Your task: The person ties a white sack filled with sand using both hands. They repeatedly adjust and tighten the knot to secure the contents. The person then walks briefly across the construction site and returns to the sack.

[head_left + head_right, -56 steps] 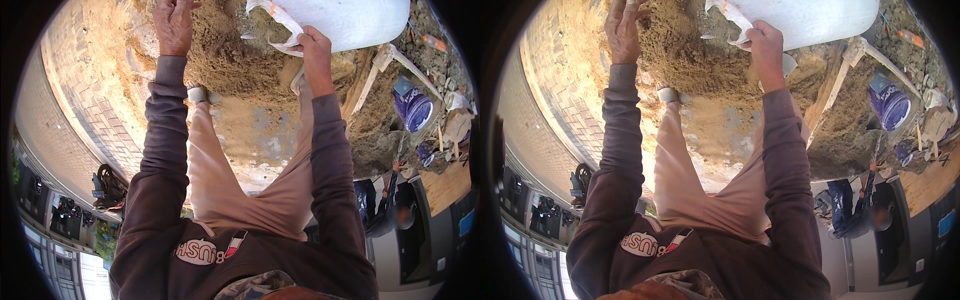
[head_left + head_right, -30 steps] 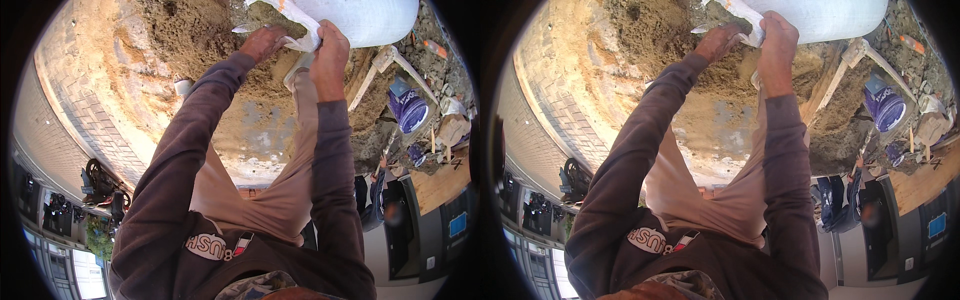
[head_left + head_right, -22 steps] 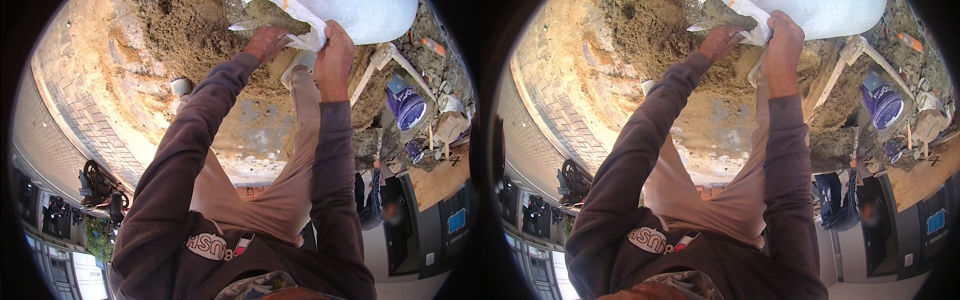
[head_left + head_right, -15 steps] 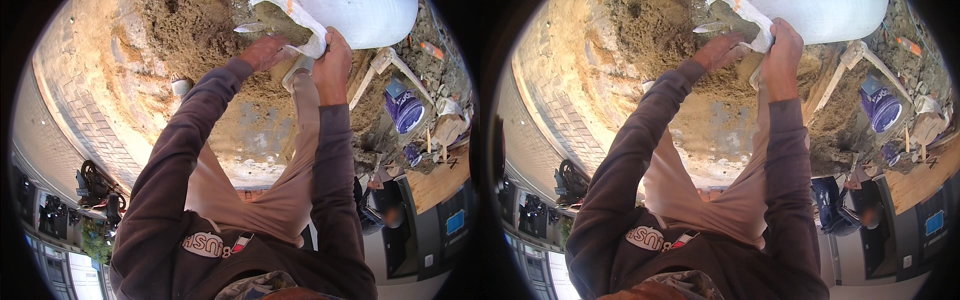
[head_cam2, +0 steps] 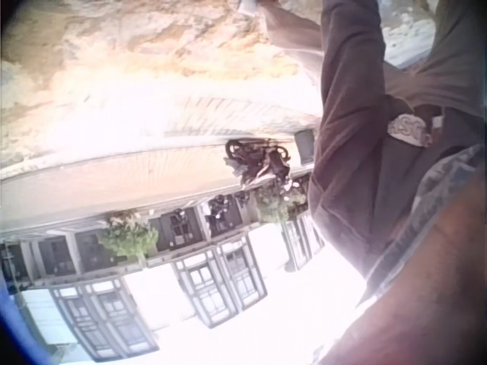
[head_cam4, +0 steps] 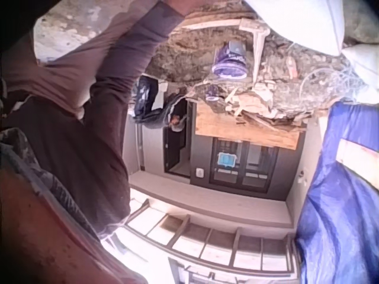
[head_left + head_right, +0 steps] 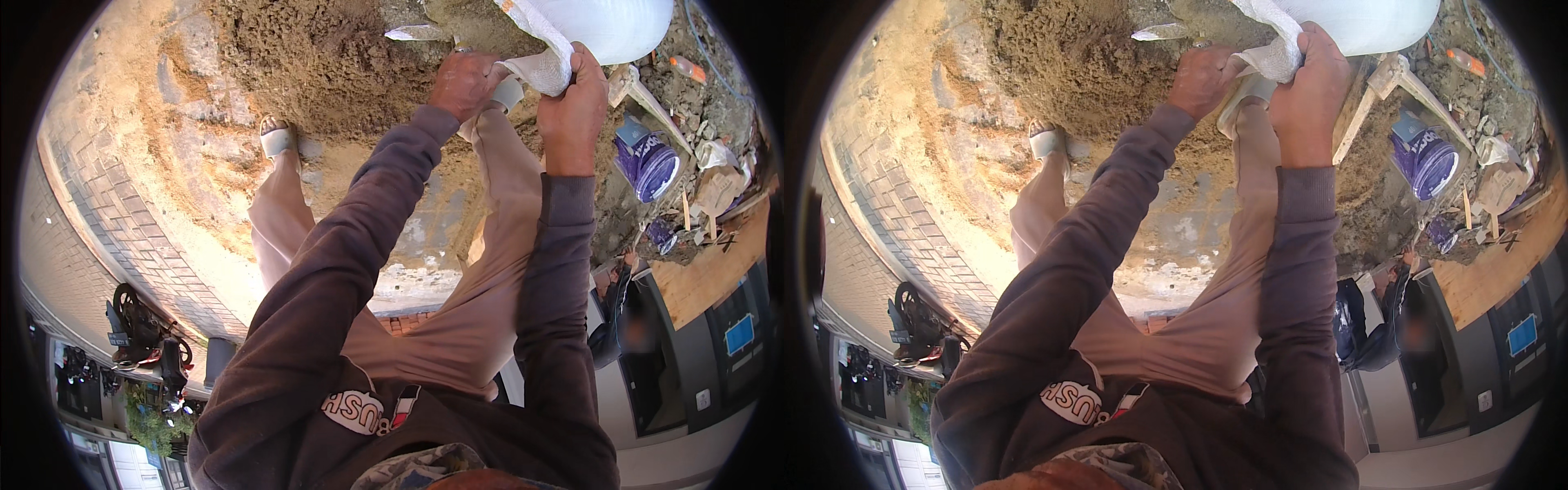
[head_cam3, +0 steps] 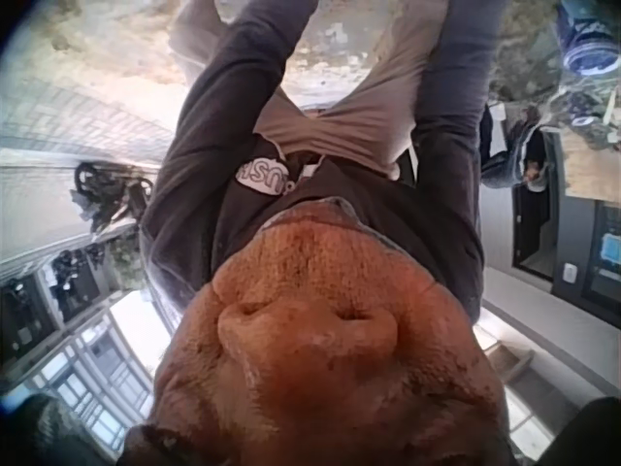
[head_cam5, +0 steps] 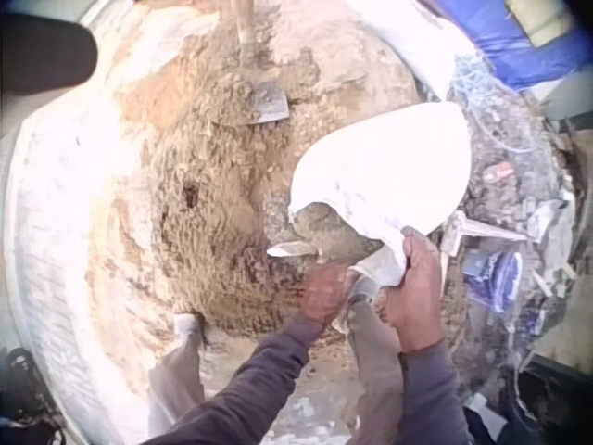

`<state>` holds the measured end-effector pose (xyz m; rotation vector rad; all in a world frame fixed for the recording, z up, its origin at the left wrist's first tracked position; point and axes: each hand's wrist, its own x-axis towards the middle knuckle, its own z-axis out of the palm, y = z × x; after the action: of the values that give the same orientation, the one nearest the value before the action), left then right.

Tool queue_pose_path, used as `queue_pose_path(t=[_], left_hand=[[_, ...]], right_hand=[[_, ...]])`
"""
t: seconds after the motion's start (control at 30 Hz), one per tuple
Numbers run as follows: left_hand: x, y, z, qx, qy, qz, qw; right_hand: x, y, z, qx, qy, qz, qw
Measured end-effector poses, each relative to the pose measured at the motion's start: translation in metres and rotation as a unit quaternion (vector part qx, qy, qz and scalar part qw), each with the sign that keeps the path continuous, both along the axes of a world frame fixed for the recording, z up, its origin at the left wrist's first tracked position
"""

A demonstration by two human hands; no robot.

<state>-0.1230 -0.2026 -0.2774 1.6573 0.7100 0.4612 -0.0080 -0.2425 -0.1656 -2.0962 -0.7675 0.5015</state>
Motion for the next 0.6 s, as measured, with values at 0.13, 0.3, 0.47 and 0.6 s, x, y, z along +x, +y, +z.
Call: queue_pose_path(t=[0.13,0.3,0.47,0.6], left_hand=[[-0.008,-0.014,0.008,0.020,-0.021,0.014,0.999],[-0.023,-0.025,0.016,-0.026,-0.011,-0.010,1.000],[-0.049,-0.038,0.026,-0.018,-0.047,0.003,0.999],[-0.050,-0.035,0.027,-0.006,-0.025,-0.014,1.000]], right_hand=[[-0.015,-0.018,0.006,0.007,-0.023,-0.063,0.998],[-0.046,-0.021,0.029,0.002,0.056,-0.130,0.990],[-0.081,-0.019,0.046,0.093,0.206,-0.245,0.943],[-0.067,-0.016,0.047,-0.003,0.256,-0.198,0.946]])
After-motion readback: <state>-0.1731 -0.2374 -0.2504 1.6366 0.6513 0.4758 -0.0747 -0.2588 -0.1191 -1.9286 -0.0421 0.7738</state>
